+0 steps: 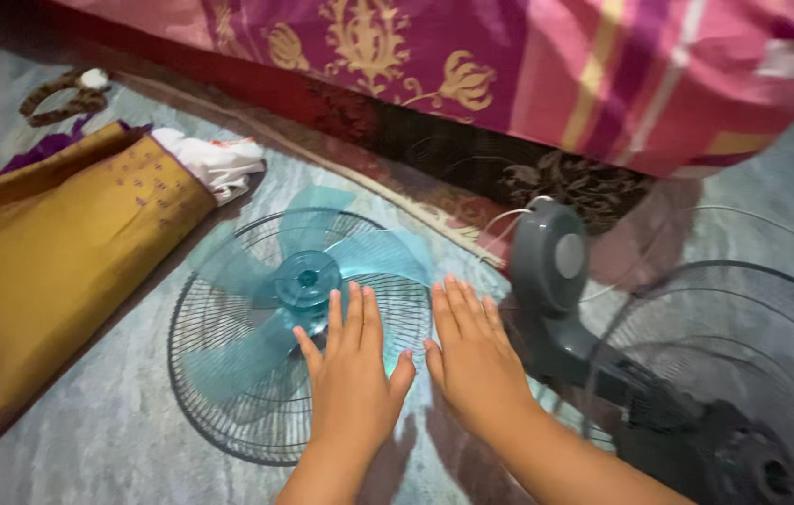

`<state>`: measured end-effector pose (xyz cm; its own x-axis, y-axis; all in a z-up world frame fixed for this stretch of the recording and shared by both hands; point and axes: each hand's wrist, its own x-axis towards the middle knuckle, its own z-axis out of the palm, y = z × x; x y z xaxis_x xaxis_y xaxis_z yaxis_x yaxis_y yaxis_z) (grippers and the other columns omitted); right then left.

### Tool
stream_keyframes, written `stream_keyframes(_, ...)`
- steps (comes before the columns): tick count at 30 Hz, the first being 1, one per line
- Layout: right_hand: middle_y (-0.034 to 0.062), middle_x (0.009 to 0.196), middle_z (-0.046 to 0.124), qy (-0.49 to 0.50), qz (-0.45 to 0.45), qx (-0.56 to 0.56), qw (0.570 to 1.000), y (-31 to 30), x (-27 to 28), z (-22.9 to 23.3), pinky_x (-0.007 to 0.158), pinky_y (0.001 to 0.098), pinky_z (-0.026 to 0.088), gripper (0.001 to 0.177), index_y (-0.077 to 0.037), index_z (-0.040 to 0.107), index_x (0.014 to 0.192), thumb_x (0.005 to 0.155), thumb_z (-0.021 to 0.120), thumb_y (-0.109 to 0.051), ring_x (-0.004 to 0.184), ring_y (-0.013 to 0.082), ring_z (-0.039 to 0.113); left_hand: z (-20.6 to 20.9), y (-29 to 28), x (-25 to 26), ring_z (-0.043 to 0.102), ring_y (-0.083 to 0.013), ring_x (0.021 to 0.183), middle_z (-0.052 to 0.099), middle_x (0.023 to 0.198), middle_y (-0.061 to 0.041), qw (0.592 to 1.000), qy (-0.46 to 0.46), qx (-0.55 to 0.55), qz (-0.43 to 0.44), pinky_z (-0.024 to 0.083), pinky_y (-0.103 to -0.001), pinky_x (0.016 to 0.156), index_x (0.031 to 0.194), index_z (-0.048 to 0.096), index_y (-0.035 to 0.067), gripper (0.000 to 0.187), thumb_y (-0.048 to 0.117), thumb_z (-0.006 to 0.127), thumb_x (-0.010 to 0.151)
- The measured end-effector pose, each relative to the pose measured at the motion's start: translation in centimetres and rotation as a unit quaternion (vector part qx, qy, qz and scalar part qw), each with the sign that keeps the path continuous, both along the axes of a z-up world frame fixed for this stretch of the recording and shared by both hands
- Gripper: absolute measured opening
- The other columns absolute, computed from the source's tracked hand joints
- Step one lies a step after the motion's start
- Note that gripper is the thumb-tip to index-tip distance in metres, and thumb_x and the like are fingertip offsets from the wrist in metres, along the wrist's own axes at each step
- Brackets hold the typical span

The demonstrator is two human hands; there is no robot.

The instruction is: The person removes the front grill, unscrews the central hub nut, and detaches the fan blades from the motor shaft. The person then removes the rear grill and places the parts on the floor.

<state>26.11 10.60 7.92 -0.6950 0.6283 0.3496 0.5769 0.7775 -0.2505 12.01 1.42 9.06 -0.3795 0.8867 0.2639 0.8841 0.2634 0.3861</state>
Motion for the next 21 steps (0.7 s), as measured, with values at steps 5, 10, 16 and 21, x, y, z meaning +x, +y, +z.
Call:
stream_keyframes(5, 0.0261, 0.155, 0.039, 0.014, 0.01, -0.002, 1.0, -0.1, 2.8, 2.6, 0.117, 0.0509, 0.027, 0.068, 0.006, 0.039, 0.147, 0.09, 0.061, -0.024, 0.144, 0.0387, 0.037, 2.1, 0.8, 2.6, 0.022, -0.0391, 0.149, 0.032, 0.158, -0.022, 0.999, 0.02, 0.028, -0.019, 0.008, -0.077, 0.109, 0.149, 0.034, -0.003, 0.085, 0.036, 0.068, 0.082)
stream_keyframes(10, 0.0267, 0.155, 0.039, 0.014, 0.016, 0.023, 0.999, 0.0, 6.5, 5.0, 0.115, 0.0517, 0.028, 0.069, 0.005, 0.039, 0.147, 0.089, 0.063, -0.024, 0.143, 0.0402, 0.037, 4.3, 1.2, 5.2, 0.024, -0.0395, 0.148, 0.035, 0.157, -0.023, 0.997, 0.019, 0.052, -0.052, 0.008, -0.077, 0.109, 0.149, 0.034, -0.004, 0.087, 0.037, 0.069, 0.081)
stream_keyframes(16, 0.0278, 0.154, 0.038, 0.02, -0.006, 0.0, 1.0, 0.8, 12.2, 7.7, 0.114, 0.0523, 0.027, 0.074, 0.006, 0.038, 0.147, 0.085, 0.066, -0.024, 0.142, 0.042, 0.037, 6.1, 2.4, 9.6, 0.027, -0.0412, 0.148, 0.038, 0.155, -0.024, 0.989, 0.037, 0.089, -0.111, 0.01, -0.076, 0.109, 0.148, 0.037, -0.006, 0.089, 0.038, 0.072, 0.079)
stream_keyframes(21, 0.0276, 0.154, 0.037, 0.025, -0.025, -0.004, 0.999, 0.7, 16.8, 8.3, 0.116, 0.0523, 0.026, 0.075, 0.004, 0.038, 0.147, 0.084, 0.067, -0.024, 0.143, 0.0421, 0.036, 6.3, 3.2, 14.0, 0.03, -0.0429, 0.146, 0.041, 0.153, -0.027, 0.979, 0.024, 0.096, -0.18, 0.012, -0.075, 0.111, 0.145, 0.04, -0.009, 0.089, 0.04, 0.073, 0.079)
